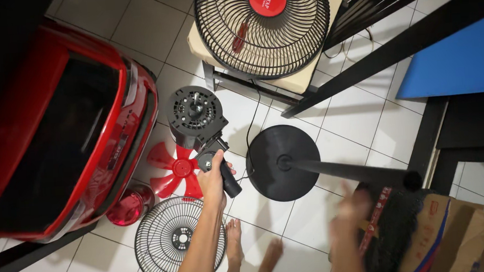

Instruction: The person assembles a standing fan by connecting the motor to the stand, attaching the fan blades, and securing the front and rear grilles. The person handles the fan parts, including the base, pole, and motor, to complete the assembly.

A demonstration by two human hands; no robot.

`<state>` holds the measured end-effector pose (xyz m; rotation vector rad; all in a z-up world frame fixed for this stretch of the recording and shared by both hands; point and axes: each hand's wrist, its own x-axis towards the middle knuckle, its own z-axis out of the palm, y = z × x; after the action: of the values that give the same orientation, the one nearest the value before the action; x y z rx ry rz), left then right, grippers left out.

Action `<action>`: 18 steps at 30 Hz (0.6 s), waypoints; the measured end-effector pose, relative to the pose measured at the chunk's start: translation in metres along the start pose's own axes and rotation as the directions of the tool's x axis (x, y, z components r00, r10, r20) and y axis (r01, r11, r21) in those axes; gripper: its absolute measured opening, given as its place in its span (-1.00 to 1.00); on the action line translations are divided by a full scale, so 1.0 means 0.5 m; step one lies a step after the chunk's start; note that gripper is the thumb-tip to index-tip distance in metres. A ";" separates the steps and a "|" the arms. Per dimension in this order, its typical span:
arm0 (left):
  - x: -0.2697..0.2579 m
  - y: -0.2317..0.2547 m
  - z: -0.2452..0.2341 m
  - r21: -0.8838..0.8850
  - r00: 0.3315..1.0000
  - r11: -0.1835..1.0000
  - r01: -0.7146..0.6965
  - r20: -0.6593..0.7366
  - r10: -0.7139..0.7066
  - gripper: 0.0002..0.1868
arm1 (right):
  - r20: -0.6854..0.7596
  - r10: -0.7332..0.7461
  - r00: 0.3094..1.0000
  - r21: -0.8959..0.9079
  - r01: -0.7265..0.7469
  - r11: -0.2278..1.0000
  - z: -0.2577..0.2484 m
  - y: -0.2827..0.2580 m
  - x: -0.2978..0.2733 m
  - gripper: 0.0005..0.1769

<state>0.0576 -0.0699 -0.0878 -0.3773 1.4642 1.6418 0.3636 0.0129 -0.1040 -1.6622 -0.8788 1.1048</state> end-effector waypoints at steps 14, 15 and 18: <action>0.116 -0.186 -0.011 0.054 0.978 0.985 0.164 -0.142 -0.155 -0.67 | 0.798 -0.214 0.563 -0.385 0.750 0.537 0.605 0.473 0.430 -0.75; 0.134 -0.200 -0.019 0.081 0.989 0.991 0.105 -0.115 -0.095 -0.66 | 0.820 -0.214 0.531 -0.378 0.782 0.496 0.634 0.495 0.462 -0.71; 0.168 -0.242 -0.034 0.006 0.973 0.982 0.190 -0.133 -0.188 -0.71 | 0.837 -0.111 0.535 -0.451 0.791 0.413 0.705 0.568 0.526 -0.63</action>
<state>0.0963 -0.0614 -0.2309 -0.6061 1.4912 1.4732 0.1420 0.2660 -0.5051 -1.3443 -2.5952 0.8945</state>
